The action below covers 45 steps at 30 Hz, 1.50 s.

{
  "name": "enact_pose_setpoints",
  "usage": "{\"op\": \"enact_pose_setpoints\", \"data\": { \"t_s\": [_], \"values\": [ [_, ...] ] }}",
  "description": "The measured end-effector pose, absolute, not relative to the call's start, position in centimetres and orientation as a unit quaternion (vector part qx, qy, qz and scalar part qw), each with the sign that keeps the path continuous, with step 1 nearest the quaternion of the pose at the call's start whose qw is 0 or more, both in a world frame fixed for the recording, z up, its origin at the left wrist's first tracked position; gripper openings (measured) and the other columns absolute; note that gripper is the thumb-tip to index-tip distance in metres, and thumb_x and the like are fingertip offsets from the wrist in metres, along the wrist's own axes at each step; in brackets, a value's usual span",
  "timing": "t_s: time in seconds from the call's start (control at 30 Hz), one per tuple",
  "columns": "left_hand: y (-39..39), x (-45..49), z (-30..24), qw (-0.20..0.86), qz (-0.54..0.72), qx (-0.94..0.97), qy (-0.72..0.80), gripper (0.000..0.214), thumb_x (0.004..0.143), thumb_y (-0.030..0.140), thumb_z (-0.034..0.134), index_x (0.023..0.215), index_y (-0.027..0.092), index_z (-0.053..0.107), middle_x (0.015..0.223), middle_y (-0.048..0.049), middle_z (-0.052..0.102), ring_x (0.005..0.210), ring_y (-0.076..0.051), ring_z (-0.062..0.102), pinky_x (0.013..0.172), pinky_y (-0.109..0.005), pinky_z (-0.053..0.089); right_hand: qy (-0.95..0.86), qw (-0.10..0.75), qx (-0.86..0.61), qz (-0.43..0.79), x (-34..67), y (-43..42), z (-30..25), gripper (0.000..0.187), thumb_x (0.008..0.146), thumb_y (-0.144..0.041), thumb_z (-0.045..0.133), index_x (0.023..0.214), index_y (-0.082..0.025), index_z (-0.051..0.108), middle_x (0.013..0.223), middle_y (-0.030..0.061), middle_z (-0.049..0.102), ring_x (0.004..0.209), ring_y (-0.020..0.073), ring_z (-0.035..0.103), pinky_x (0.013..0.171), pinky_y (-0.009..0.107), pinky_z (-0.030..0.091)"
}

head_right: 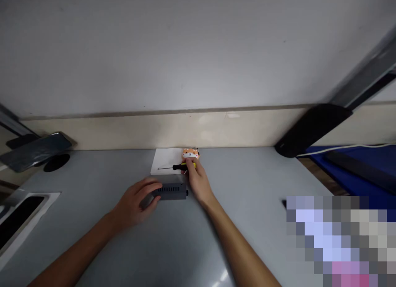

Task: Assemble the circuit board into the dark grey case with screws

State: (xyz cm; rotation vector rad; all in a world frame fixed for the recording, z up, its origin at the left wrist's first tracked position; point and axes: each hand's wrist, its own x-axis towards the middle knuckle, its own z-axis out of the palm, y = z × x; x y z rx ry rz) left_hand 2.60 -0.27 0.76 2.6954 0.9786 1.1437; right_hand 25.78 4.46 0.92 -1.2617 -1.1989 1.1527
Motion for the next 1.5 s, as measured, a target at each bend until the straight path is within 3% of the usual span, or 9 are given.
{"op": "enact_pose_setpoints", "data": {
  "t_s": [0.37,0.7,0.9,1.13,1.5],
  "values": [
    [0.6,0.8,2.2,0.003,0.377,0.874,0.307,0.043,0.086,0.011,0.059,0.127,0.023,0.056,0.108,-0.0086,0.070,0.094,-0.022,0.068,0.084,-0.039,0.058,-0.485,0.501,-0.529,0.483,25.7,4.5,0.9,0.043,0.094,-0.064,0.051,0.096,-0.024,0.067,0.075,0.0001,0.064,0.062,0.0168,0.052,0.057,0.029,0.039],
    [0.2,1.5,1.9,-0.032,0.415,0.851,0.319,0.036,0.092,0.012,0.056,0.125,0.022,0.059,0.114,-0.0094,0.070,0.104,-0.024,0.066,0.090,-0.040,0.052,-0.454,0.552,-0.502,0.487,26.7,4.5,2.9,0.042,0.093,-0.063,0.053,0.094,-0.023,0.066,0.071,0.0005,0.063,0.058,0.0155,0.050,0.054,0.029,0.037],
    [-0.8,3.6,1.6,-0.033,0.372,0.872,0.316,0.037,0.093,0.008,0.059,0.128,0.021,0.059,0.122,-0.0076,0.072,0.113,-0.022,0.065,0.102,-0.041,0.046,-0.433,0.628,-0.491,0.421,29.9,5.0,3.7,0.031,0.091,-0.050,0.052,0.082,-0.023,0.064,0.061,0.0000,0.056,0.055,0.0152,0.049,0.052,0.029,0.035],
    [-0.7,3.9,1.7,-0.049,0.378,0.869,0.315,0.034,0.092,0.005,0.061,0.121,0.023,0.063,0.118,-0.0049,0.074,0.107,-0.020,0.067,0.097,-0.039,0.049,-0.460,0.623,-0.512,0.373,31.1,5.4,3.2,0.036,0.087,-0.055,0.051,0.072,-0.024,0.061,0.056,0.0017,0.053,0.051,0.0171,0.047,0.049,0.032,0.035],
    [-0.7,3.9,1.6,-0.041,0.375,0.871,0.315,0.035,0.093,0.005,0.060,0.123,0.023,0.063,0.118,-0.0048,0.073,0.107,-0.020,0.067,0.097,-0.039,0.049,-0.446,0.624,-0.496,0.406,30.7,5.2,2.9,0.030,0.089,-0.040,0.051,0.069,-0.022,0.063,0.058,0.0008,0.053,0.052,0.0151,0.046,0.050,0.031,0.032]
  ]
}}
